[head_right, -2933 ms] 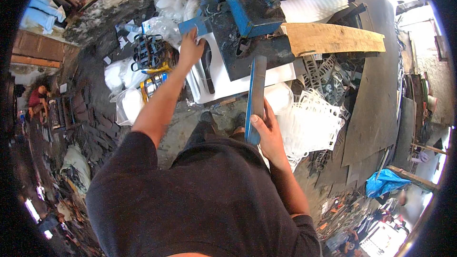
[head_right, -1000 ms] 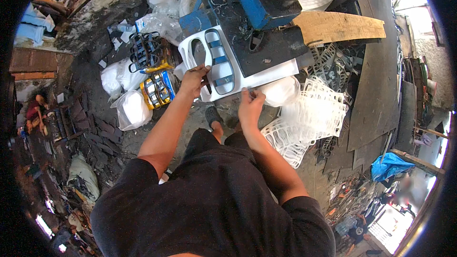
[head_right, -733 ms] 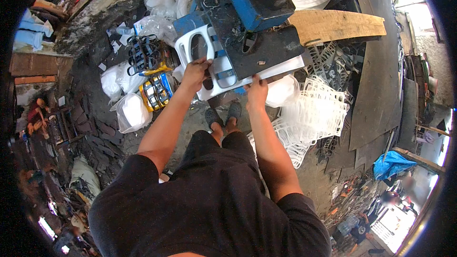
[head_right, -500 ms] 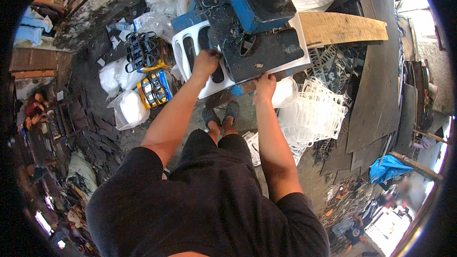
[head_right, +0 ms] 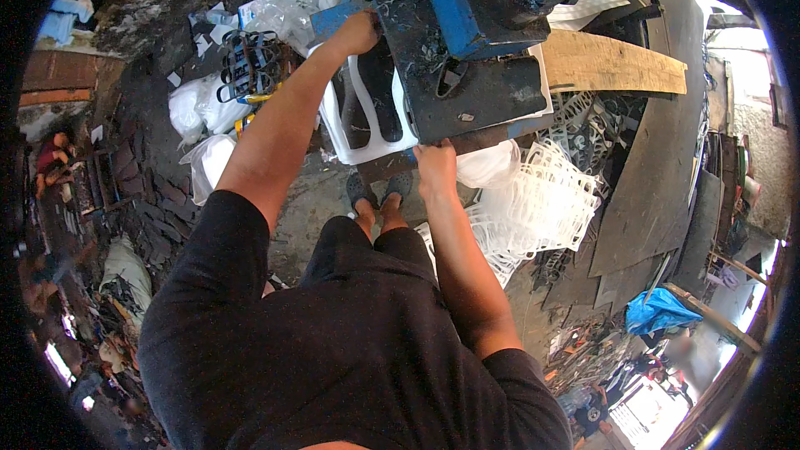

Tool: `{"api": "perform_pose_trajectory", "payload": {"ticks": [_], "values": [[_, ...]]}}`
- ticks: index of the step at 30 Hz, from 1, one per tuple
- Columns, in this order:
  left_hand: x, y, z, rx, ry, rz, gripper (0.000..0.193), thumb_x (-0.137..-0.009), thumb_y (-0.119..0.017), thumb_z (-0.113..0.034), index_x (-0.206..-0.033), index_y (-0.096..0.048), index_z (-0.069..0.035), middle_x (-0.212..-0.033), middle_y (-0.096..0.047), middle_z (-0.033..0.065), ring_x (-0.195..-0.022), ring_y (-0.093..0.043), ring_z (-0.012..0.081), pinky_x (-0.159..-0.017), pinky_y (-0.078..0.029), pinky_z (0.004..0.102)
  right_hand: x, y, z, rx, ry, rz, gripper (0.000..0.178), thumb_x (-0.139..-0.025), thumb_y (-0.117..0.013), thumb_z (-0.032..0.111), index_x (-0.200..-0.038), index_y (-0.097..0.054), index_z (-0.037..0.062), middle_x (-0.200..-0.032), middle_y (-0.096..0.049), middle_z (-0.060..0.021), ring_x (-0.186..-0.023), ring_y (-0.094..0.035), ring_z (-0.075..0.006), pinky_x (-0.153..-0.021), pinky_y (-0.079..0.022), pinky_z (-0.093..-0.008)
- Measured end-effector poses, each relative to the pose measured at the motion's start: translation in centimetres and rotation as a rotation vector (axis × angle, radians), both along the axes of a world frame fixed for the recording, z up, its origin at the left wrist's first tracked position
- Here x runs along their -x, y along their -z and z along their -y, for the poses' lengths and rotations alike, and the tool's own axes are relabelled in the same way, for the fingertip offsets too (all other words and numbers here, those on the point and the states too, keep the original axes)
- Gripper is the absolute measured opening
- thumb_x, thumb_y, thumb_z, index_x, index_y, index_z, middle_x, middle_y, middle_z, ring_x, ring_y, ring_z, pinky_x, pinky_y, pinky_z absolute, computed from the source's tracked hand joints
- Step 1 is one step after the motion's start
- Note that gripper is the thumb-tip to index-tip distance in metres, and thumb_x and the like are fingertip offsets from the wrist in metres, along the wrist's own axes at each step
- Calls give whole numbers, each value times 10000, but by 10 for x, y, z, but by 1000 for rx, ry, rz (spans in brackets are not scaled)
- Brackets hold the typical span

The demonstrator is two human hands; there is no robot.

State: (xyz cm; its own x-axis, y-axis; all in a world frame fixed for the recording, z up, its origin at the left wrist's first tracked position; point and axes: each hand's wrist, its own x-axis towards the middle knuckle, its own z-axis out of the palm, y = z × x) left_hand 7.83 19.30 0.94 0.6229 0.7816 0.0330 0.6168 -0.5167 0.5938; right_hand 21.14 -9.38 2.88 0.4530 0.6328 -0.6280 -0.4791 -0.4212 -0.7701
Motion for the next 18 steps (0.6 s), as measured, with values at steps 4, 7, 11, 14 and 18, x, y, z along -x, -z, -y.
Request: {"api": "perform_pose_trajectory", "payload": {"ticks": [4,7,11,14,18], "values": [[9,-14,-4,28,144,-23,307,-830,-669,-207,-1068,-662,-13,-1082,-657,263,-1014,-618,445,-871,-502,502,20,5,4,-95,-212,348,551,-835,-696,56,-1313,-439,-41,-1251,-546,-146,-1144,-549,-317,-973,-447,-381],[10,-16,0,-62,129,-87,339,-801,-722,-217,-1067,-675,-12,-1085,-665,246,-1019,-626,430,-878,-510,484,38,16,-5,-33,-245,803,615,-811,-756,97,-1297,-428,-89,-1287,-516,-221,-1186,-517,-372,-1032,-383,-433],[7,-47,10,54,-8,-153,358,-773,-769,-197,-1066,-690,-6,-1094,-679,211,-1025,-641,403,-870,-525,462,50,3,-14,60,-139,841,646,-822,-768,181,-1249,-445,-180,-1309,-462,-317,-1228,-451,-442,-1070,-333,-475],[10,-50,10,56,29,-187,345,-802,-734,-192,-1080,-680,4,-1089,-673,235,-1049,-631,408,-881,-521,474,43,17,-15,178,-331,977,678,-849,-739,237,-1240,-440,-228,-1312,-443,-343,-1225,-437,-468,-1083,-314,-480],[11,-42,2,30,23,-222,304,-818,-709,-160,-1088,-690,-23,-1075,-677,237,-1062,-627,404,-884,-521,471,37,42,-14,116,-266,1039,607,-827,-749,222,-1224,-508,-169,-1309,-498,-334,-1226,-469,-448,-1091,-313,-438]]}}
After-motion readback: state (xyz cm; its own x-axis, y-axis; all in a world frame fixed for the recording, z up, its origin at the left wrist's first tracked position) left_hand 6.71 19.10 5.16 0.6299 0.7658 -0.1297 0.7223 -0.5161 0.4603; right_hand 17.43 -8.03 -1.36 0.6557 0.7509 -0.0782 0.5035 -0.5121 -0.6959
